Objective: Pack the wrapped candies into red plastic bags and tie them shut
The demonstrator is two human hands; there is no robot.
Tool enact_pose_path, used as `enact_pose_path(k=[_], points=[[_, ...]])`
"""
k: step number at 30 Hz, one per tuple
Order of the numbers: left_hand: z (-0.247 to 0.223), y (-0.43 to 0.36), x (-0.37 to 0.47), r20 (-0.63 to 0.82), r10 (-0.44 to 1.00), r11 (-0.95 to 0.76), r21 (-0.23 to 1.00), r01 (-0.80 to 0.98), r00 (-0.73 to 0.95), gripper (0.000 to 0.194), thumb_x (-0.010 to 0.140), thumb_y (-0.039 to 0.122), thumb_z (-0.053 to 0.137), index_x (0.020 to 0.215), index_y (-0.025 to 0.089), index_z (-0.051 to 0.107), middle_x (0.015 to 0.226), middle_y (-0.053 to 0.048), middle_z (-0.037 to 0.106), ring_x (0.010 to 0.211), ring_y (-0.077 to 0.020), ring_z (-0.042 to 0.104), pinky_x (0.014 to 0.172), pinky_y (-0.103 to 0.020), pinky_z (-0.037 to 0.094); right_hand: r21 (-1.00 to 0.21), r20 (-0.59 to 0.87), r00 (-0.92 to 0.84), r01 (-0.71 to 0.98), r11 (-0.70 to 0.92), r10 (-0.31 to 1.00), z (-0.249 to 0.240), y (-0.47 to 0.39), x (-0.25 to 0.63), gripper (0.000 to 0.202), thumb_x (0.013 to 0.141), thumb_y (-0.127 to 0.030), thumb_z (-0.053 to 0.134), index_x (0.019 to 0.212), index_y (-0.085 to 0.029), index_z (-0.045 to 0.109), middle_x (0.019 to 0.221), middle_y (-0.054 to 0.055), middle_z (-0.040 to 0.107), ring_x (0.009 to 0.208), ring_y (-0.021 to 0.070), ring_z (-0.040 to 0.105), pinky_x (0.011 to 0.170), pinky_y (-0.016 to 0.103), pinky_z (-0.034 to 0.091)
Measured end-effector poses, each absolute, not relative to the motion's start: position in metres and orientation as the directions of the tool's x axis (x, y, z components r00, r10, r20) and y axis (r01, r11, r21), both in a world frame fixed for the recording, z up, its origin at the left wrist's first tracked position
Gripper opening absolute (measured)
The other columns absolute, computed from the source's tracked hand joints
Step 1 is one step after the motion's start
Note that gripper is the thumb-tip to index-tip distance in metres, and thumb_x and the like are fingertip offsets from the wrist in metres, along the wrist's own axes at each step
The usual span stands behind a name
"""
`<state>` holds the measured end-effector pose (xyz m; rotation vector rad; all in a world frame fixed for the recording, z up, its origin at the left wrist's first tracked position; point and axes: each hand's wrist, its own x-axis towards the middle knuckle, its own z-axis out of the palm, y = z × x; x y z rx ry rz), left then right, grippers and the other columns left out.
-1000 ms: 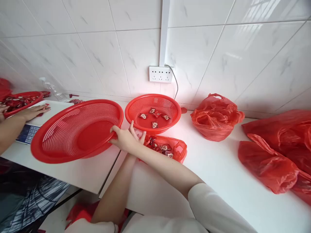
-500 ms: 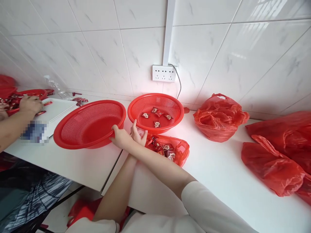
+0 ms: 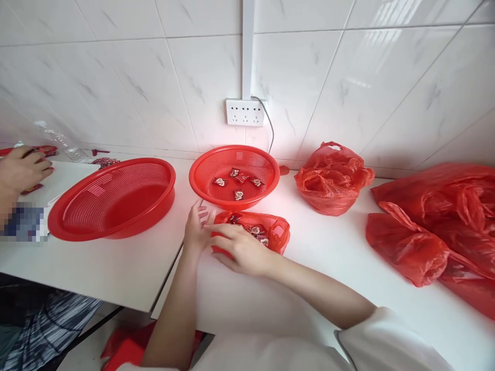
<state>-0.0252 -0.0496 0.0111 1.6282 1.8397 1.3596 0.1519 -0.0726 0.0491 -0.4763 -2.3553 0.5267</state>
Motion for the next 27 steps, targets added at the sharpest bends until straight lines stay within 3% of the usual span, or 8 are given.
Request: enact_pose_path(k=[3,6,9,13,17,21,24,27], points=[[0.014,-0.074,-0.023,0.284,0.935,-0.086,0.760,0.644,-0.211,0.070,0.081,0.048,0.064,0.142,0.025,0.039,0.127,-0.012,0.056,0.115,-0.0262,0.059,0.089,-0.041,0.053,-0.465,0.390,-0.570,0.557,0.689,0.724,0.036,-0.075,0.208,0.022,0.096,-0.024,0.045,0.109,-0.020,0.063,0.123,0.012,0.059,0.110,0.0224,0.060,0.092,0.037,0.049],[0.012,-0.090,-0.015,0.327,0.935,-0.088,0.587,0.805,-0.135,0.059,0.080,0.046,0.066,0.133,0.026,0.049,0.127,-0.009,0.058,0.114,-0.0264,0.059,0.089,-0.039,0.051,-0.330,0.069,-0.375,0.866,0.376,0.924,0.021,-0.073,0.240,0.021,0.096,-0.029,0.045,0.107,-0.019,0.060,0.109,0.011,0.062,0.083,0.0201,0.067,0.069,0.031,0.051],[0.009,-0.093,-0.010,0.345,0.931,-0.056,0.467,0.883,-0.123,0.022,0.084,0.040,0.061,0.100,0.024,0.063,0.107,-0.006,0.065,0.093,-0.0233,0.065,0.077,-0.034,0.052,-0.220,-0.111,-0.200,0.960,0.172,0.973,0.009,-0.068,0.250,0.033,0.086,-0.042,0.061,0.107,-0.016,0.056,0.109,0.014,0.063,0.083,0.0251,0.068,0.066,0.033,0.049],[0.017,-0.088,-0.013,0.371,0.912,-0.111,0.637,0.763,-0.177,0.015,0.086,0.037,0.060,0.079,0.023,0.060,0.096,-0.003,0.066,0.085,-0.0192,0.064,0.072,-0.031,0.054,-0.309,-0.171,-0.163,0.945,0.104,0.972,0.004,-0.060,0.258,0.016,0.083,-0.033,0.062,0.091,-0.019,0.059,0.093,0.009,0.068,0.082,0.0236,0.066,0.066,0.031,0.045],[0.036,-0.084,-0.013,0.436,0.855,-0.229,0.804,0.549,-0.281,0.013,0.083,0.034,0.064,0.079,0.021,0.063,0.105,-0.005,0.066,0.101,-0.0198,0.063,0.088,-0.034,0.053,-0.581,0.009,-0.227,0.792,0.190,0.974,0.022,-0.050,0.278,0.020,0.091,-0.036,0.051,0.081,-0.021,0.057,0.080,0.001,0.065,0.073,0.0153,0.060,0.067,0.027,0.044],[0.068,-0.077,-0.006,0.402,0.837,-0.312,0.908,0.279,-0.370,0.013,0.080,0.033,0.069,0.083,0.020,0.068,0.110,-0.006,0.065,0.105,-0.0210,0.063,0.091,-0.035,0.053,-0.901,0.261,-0.132,0.321,0.291,0.956,0.059,-0.045,0.296,0.028,0.089,-0.046,0.057,0.080,-0.019,0.059,0.078,0.000,0.063,0.074,0.0140,0.059,0.071,0.028,0.047],[0.102,-0.069,0.001,0.429,0.817,-0.424,0.900,0.102,-0.386,0.013,0.081,0.032,0.069,0.086,0.021,0.071,0.110,-0.005,0.067,0.108,-0.0209,0.063,0.098,-0.037,0.050,-0.909,0.401,0.060,0.150,0.389,0.914,0.091,-0.044,0.302,0.024,0.086,-0.043,0.064,0.085,-0.020,0.062,0.089,0.002,0.065,0.078,0.0135,0.060,0.071,0.027,0.048],[0.137,-0.061,0.008,0.480,0.829,-0.522,0.848,-0.089,-0.286,0.011,0.083,0.030,0.067,0.087,0.023,0.074,0.105,-0.003,0.070,0.114,-0.0213,0.061,0.105,-0.039,0.046,-0.854,0.520,0.206,0.156,0.497,0.829,0.120,-0.041,0.303,0.021,0.084,-0.042,0.067,0.083,-0.021,0.062,0.084,0.001,0.062,0.075,0.0131,0.060,0.068,0.026,0.049]])
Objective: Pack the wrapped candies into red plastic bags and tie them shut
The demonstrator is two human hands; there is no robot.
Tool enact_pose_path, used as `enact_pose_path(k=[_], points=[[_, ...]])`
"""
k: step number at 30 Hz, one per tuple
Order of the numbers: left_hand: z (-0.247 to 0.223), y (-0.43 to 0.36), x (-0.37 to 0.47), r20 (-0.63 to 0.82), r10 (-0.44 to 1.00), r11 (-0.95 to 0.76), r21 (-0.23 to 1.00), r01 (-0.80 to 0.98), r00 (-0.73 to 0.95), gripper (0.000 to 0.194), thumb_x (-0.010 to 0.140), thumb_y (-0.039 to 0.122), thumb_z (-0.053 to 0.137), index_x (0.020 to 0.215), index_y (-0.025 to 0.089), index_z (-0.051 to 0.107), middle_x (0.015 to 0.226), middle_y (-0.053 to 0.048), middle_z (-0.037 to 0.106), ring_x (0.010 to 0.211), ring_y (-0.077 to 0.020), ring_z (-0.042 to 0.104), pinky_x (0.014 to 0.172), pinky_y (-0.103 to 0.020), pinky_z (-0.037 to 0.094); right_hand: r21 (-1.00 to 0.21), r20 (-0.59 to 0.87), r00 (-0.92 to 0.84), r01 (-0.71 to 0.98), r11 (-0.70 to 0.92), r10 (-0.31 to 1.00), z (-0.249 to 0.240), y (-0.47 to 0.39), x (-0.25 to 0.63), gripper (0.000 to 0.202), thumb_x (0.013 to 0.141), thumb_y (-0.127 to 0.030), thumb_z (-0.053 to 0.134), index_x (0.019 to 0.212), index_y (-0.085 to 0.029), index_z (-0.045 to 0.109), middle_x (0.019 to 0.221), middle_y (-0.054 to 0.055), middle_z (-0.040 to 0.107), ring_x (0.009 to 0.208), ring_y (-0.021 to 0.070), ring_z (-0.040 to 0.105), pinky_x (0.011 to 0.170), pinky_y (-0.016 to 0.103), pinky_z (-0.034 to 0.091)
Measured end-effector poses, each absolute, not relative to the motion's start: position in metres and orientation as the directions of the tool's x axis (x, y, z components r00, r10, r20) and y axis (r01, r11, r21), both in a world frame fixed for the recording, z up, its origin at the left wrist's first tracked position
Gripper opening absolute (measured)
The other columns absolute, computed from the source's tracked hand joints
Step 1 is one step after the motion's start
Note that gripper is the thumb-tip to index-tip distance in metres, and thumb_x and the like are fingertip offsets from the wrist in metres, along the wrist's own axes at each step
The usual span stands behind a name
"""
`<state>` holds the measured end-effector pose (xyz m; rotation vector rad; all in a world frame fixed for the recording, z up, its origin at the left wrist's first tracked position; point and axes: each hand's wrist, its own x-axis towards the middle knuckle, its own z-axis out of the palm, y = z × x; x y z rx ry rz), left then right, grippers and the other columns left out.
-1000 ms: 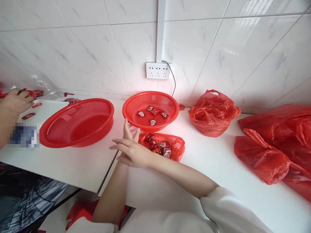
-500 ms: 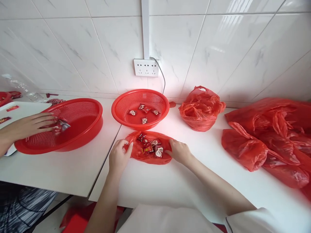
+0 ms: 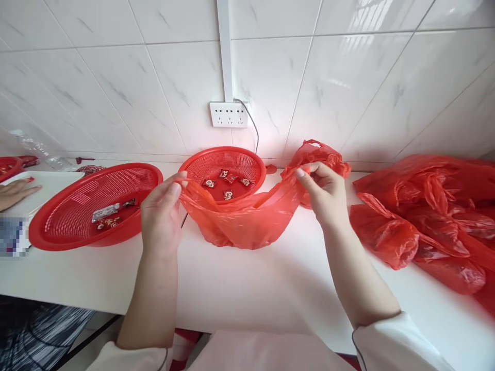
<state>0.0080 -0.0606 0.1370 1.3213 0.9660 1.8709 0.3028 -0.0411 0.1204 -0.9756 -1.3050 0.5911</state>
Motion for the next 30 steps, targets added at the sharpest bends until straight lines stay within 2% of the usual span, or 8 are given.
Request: enact_pose_path(k=[3,5,8,11,14,17,23,30], points=[[0.163,-0.055,0.018,0.494,0.865,-0.499,0.831,-0.247,-0.087,0.016,0.082,0.032,0.067,0.096,0.027,0.073,0.110,-0.002,0.069,0.119,-0.0230,0.059,0.103,-0.040,0.048,-0.793,0.609,0.260,0.179,0.582,0.749,0.144,-0.036,0.299,0.021,0.086,-0.043,0.064,0.087,-0.022,0.063,0.088,0.003,0.064,0.079,0.0146,0.063,0.069,0.027,0.051],[0.172,-0.052,0.027,0.476,0.877,-0.443,0.854,-0.274,0.066,0.034,0.079,0.035,0.071,0.112,0.030,0.067,0.106,-0.003,0.069,0.112,-0.0244,0.063,0.098,-0.042,0.051,-0.741,0.671,0.243,0.193,0.643,0.700,0.158,-0.035,0.291,0.021,0.089,-0.043,0.061,0.091,-0.022,0.063,0.099,0.005,0.065,0.089,0.0162,0.064,0.073,0.029,0.053],[0.176,-0.049,0.047,0.345,0.869,-0.306,0.938,-0.164,0.356,0.059,0.074,0.040,0.075,0.129,0.028,0.055,0.082,-0.001,0.064,0.078,-0.0191,0.067,0.082,-0.040,0.056,-0.691,0.721,0.100,0.176,0.701,0.685,0.174,-0.040,0.271,0.021,0.091,-0.043,0.057,0.092,-0.023,0.062,0.096,0.004,0.066,0.088,0.0160,0.065,0.075,0.030,0.054],[0.174,-0.049,0.069,0.196,0.815,-0.243,0.970,0.015,0.545,0.052,0.074,0.035,0.077,0.121,0.024,0.057,0.070,0.003,0.053,0.058,-0.0112,0.055,0.063,-0.028,0.053,-0.663,0.720,-0.164,0.123,0.738,0.674,0.184,-0.048,0.251,0.020,0.091,-0.042,0.058,0.089,-0.022,0.062,0.082,0.000,0.065,0.077,0.0138,0.065,0.072,0.029,0.055],[0.170,-0.051,0.083,0.139,0.835,-0.179,0.984,0.022,0.532,0.023,0.083,0.036,0.068,0.100,0.023,0.061,0.060,0.006,0.040,0.047,-0.0069,0.042,0.045,-0.019,0.039,-0.625,0.700,-0.358,0.109,0.773,0.617,0.188,-0.054,0.244,0.018,0.093,-0.037,0.055,0.090,-0.023,0.065,0.089,0.000,0.068,0.087,0.0147,0.066,0.081,0.030,0.055],[0.166,-0.052,0.085,0.089,0.905,-0.061,0.995,-0.080,0.416,0.018,0.090,0.040,0.059,0.090,0.023,0.057,0.054,0.008,0.033,0.039,-0.0044,0.032,0.037,-0.016,0.026,-0.625,0.707,-0.306,0.153,0.766,0.638,0.181,-0.055,0.251,0.021,0.097,-0.031,0.048,0.100,-0.024,0.067,0.105,0.002,0.069,0.103,0.0166,0.064,0.093,0.034,0.051],[0.153,-0.050,0.083,0.091,0.900,-0.051,0.993,-0.103,0.427,0.026,0.094,0.044,0.050,0.087,0.019,0.055,0.051,0.004,0.053,0.040,-0.0074,0.046,0.044,-0.019,0.038,-0.744,0.605,-0.245,0.165,0.648,0.757,0.147,-0.049,0.263,0.021,0.087,-0.025,0.063,0.108,-0.021,0.064,0.105,0.004,0.069,0.092,0.0156,0.066,0.083,0.032,0.055],[0.138,-0.047,0.079,0.033,0.901,0.040,0.986,-0.161,0.432,0.036,0.094,0.047,0.048,0.112,0.020,0.063,0.039,0.007,0.044,0.035,-0.0080,0.040,0.043,-0.018,0.037,-0.863,0.503,-0.158,-0.051,0.502,0.850,0.130,-0.044,0.270,0.015,0.080,-0.031,0.071,0.081,-0.020,0.061,0.084,0.002,0.062,0.077,0.0140,0.059,0.072,0.031,0.052]])
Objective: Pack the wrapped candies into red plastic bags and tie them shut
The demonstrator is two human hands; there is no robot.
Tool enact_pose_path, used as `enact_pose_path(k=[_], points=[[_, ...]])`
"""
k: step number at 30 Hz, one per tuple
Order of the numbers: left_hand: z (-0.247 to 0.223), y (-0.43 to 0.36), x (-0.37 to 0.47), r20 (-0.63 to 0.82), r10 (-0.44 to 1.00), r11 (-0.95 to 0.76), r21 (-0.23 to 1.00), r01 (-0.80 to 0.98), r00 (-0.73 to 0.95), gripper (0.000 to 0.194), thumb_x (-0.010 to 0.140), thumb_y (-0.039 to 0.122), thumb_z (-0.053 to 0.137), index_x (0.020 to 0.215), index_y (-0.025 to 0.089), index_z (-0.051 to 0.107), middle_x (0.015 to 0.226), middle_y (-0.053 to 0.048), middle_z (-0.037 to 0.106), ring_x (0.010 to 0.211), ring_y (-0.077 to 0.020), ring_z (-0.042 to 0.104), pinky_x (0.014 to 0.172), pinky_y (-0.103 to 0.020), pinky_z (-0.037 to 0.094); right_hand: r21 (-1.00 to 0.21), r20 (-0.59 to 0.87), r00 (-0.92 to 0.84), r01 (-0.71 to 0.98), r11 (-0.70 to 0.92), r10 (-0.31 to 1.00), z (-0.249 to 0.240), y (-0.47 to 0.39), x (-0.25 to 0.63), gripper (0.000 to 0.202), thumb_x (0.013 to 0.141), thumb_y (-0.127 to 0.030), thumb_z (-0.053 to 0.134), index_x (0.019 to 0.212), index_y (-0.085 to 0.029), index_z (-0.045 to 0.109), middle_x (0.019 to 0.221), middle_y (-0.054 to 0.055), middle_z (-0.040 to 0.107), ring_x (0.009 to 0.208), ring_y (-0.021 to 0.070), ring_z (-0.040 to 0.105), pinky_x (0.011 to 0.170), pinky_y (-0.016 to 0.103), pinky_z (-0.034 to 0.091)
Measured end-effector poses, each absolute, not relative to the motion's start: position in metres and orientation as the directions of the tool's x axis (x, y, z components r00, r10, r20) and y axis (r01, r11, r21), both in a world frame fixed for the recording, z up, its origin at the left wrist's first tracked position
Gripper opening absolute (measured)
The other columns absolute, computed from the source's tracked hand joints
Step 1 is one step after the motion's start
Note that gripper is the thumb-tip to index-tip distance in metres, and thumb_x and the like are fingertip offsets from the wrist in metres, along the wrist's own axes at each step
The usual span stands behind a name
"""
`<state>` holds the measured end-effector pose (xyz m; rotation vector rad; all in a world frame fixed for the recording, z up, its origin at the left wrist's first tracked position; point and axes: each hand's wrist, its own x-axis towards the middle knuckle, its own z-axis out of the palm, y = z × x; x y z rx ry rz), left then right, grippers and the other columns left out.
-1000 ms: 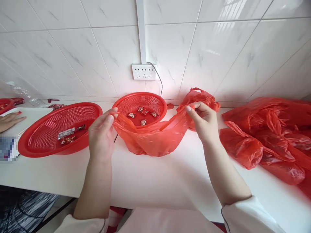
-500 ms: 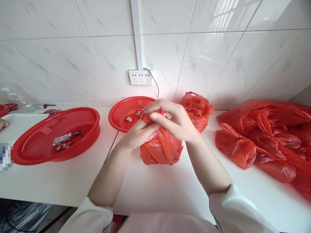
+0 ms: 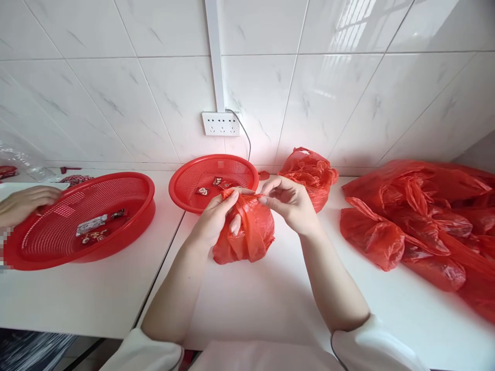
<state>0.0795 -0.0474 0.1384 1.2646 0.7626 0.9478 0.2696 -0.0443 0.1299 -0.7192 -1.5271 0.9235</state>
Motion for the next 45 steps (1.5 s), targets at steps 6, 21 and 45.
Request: enact_pose_path(k=[6,21,45], points=[[0.129,-0.037,0.068,-0.094,0.788,0.286,0.931,-0.227,0.609,0.040,0.094,0.047,0.047,0.119,0.020,0.062,0.046,0.002,0.058,0.032,-0.0070,0.044,0.042,-0.017,0.039,-0.871,0.415,-0.011,-0.296,0.393,0.910,0.119,-0.038,0.275,0.026,0.071,-0.032,0.077,0.080,-0.024,0.054,0.076,-0.002,0.053,0.069,0.0126,0.054,0.067,0.029,0.051],[0.130,-0.039,0.067,-0.051,0.837,0.200,0.955,-0.218,0.544,0.038,0.096,0.048,0.041,0.116,0.022,0.061,0.074,-0.004,0.067,0.057,-0.0135,0.066,0.053,-0.022,0.051,-0.727,0.383,-0.715,0.156,0.669,0.584,0.129,-0.074,0.281,0.015,0.085,-0.011,0.059,0.086,-0.025,0.065,0.083,0.001,0.066,0.073,0.0130,0.061,0.068,0.027,0.051],[0.108,-0.034,0.072,0.565,0.738,-0.583,0.809,-0.073,0.368,0.036,0.101,0.033,0.033,0.111,0.020,0.065,0.103,-0.010,0.070,0.095,-0.0200,0.068,0.079,-0.034,0.056,-0.972,0.235,-0.454,-0.095,0.215,0.859,0.103,-0.045,0.257,0.031,0.093,-0.047,0.053,0.097,-0.018,0.063,0.080,0.002,0.061,0.070,0.0132,0.057,0.064,0.028,0.047]])
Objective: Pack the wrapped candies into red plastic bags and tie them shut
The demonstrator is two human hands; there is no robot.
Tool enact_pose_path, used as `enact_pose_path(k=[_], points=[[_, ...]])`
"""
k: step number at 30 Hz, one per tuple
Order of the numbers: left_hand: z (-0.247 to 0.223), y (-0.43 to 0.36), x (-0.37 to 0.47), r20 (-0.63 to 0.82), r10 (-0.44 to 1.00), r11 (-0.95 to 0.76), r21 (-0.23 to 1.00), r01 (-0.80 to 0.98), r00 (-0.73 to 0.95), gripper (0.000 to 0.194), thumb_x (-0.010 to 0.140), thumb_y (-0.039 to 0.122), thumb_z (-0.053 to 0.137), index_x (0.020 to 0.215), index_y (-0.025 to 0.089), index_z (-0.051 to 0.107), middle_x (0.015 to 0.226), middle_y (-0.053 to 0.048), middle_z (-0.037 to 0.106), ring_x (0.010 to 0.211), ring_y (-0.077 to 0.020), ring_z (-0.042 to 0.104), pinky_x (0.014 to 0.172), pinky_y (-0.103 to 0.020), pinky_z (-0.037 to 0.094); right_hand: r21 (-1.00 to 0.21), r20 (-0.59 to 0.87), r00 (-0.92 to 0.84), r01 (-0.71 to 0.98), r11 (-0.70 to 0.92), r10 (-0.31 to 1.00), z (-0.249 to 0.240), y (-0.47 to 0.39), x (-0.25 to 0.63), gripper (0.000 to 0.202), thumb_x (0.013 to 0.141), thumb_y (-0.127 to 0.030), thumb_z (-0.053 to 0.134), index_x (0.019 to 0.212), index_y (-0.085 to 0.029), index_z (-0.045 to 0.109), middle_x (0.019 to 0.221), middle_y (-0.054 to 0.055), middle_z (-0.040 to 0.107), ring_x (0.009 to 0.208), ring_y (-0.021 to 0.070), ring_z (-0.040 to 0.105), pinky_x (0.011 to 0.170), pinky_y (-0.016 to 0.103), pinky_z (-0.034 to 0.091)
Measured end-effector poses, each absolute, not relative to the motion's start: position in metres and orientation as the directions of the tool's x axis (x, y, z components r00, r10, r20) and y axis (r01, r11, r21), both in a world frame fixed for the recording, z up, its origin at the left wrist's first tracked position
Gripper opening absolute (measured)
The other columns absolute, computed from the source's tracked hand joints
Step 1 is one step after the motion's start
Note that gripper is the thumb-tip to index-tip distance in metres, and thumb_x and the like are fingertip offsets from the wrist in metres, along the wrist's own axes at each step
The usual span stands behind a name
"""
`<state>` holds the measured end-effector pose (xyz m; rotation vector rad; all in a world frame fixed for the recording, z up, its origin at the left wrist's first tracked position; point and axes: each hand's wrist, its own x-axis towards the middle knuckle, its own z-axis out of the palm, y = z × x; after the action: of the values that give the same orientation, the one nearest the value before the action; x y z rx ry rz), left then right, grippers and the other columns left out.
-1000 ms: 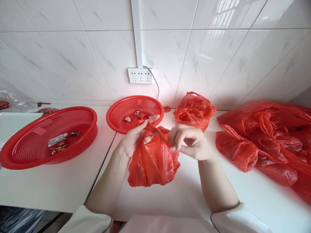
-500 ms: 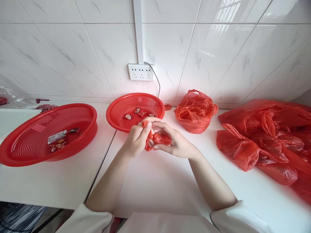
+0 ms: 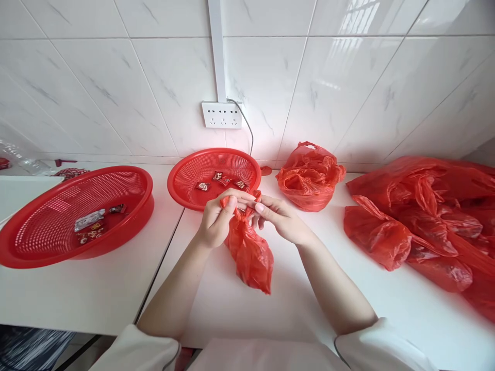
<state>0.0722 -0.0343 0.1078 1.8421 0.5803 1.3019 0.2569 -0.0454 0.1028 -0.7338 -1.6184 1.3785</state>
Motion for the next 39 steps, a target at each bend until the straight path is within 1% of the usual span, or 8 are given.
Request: enact_pose_path(k=[5,12,19,25,30,33,36,39], points=[[0.107,-0.034,0.078,0.621,0.704,-0.671,0.740,0.038,0.345,0.033,0.100,0.035,0.035,0.095,0.021,0.065,0.114,-0.010,0.064,0.109,-0.0225,0.062,0.094,-0.042,0.051,-0.946,0.273,-0.177,-0.227,0.230,0.946,0.096,-0.038,0.253,0.025,0.085,-0.042,0.065,0.074,-0.020,0.065,0.069,-0.001,0.058,0.067,0.0115,0.050,0.063,0.025,0.040],[0.120,-0.031,0.067,0.619,0.698,-0.696,0.706,0.133,0.360,0.039,0.100,0.035,0.035,0.066,0.019,0.048,0.105,-0.010,0.058,0.112,-0.0241,0.057,0.097,-0.044,0.048,-0.795,0.137,-0.217,-0.606,-0.024,0.967,0.104,-0.039,0.258,0.022,0.085,-0.036,0.063,0.072,-0.019,0.056,0.075,-0.001,0.049,0.061,0.0086,0.042,0.052,0.021,0.036],[0.142,-0.037,0.034,0.626,0.693,-0.717,0.651,0.249,0.359,0.041,0.098,0.034,0.040,0.059,0.020,0.047,0.100,-0.008,0.061,0.101,-0.0215,0.059,0.105,-0.043,0.043,-0.749,0.200,-0.019,-0.648,0.140,0.980,0.129,-0.044,0.303,0.042,0.078,-0.033,0.068,0.057,-0.020,0.034,0.057,-0.006,0.018,0.047,0.0073,0.016,0.033,0.017,0.011],[0.145,-0.038,0.031,0.562,0.730,-0.671,0.698,0.250,0.390,0.041,0.097,0.034,0.041,0.059,0.020,0.046,0.102,-0.008,0.064,0.102,-0.0231,0.059,0.096,-0.041,0.046,-0.832,0.370,0.210,-0.358,0.423,0.905,0.140,-0.056,0.335,0.044,0.082,-0.034,0.063,0.052,-0.021,0.034,0.051,-0.006,0.022,0.041,0.0069,0.019,0.030,0.021,0.014],[0.136,-0.030,0.045,0.358,0.802,-0.556,0.740,0.379,0.478,0.038,0.096,0.037,0.042,0.065,0.020,0.054,0.103,-0.006,0.066,0.103,-0.0230,0.060,0.092,-0.037,0.047,-0.930,0.346,0.040,0.149,0.337,0.937,0.139,-0.066,0.350,0.045,0.089,-0.039,0.058,0.051,-0.020,0.043,0.052,-0.002,0.039,0.047,0.0097,0.039,0.043,0.025,0.034],[0.127,-0.024,0.050,0.214,0.811,-0.512,0.709,0.485,0.544,0.034,0.094,0.041,0.044,0.072,0.021,0.062,0.106,-0.006,0.066,0.102,-0.0233,0.061,0.087,-0.036,0.050,-0.832,0.195,-0.154,0.497,0.247,0.969,0.135,-0.067,0.353,0.042,0.092,-0.047,0.052,0.061,-0.020,0.055,0.058,0.001,0.054,0.056,0.0137,0.051,0.054,0.028,0.043],[0.120,-0.022,0.054,0.152,0.832,-0.480,0.681,0.553,0.534,0.025,0.091,0.043,0.049,0.090,0.025,0.065,0.110,-0.005,0.065,0.100,-0.0231,0.062,0.084,-0.036,0.052,-0.667,0.186,-0.182,0.698,0.260,0.966,0.126,-0.063,0.340,0.034,0.093,-0.051,0.047,0.093,-0.022,0.066,0.096,0.007,0.068,0.086,0.0226,0.062,0.075,0.037,0.048],[0.121,-0.022,0.055,0.227,0.880,-0.448,0.690,0.569,0.418,0.023,0.089,0.041,0.053,0.104,0.026,0.062,0.122,-0.006,0.060,0.108,-0.0239,0.060,0.090,-0.039,0.051,-0.437,0.228,-0.163,0.864,0.250,0.960,0.111,-0.057,0.311,0.051,0.082,-0.059,0.059,0.115,-0.020,0.061,0.129,0.015,0.057,0.123,0.0345,0.048,0.103,0.053,0.034]])
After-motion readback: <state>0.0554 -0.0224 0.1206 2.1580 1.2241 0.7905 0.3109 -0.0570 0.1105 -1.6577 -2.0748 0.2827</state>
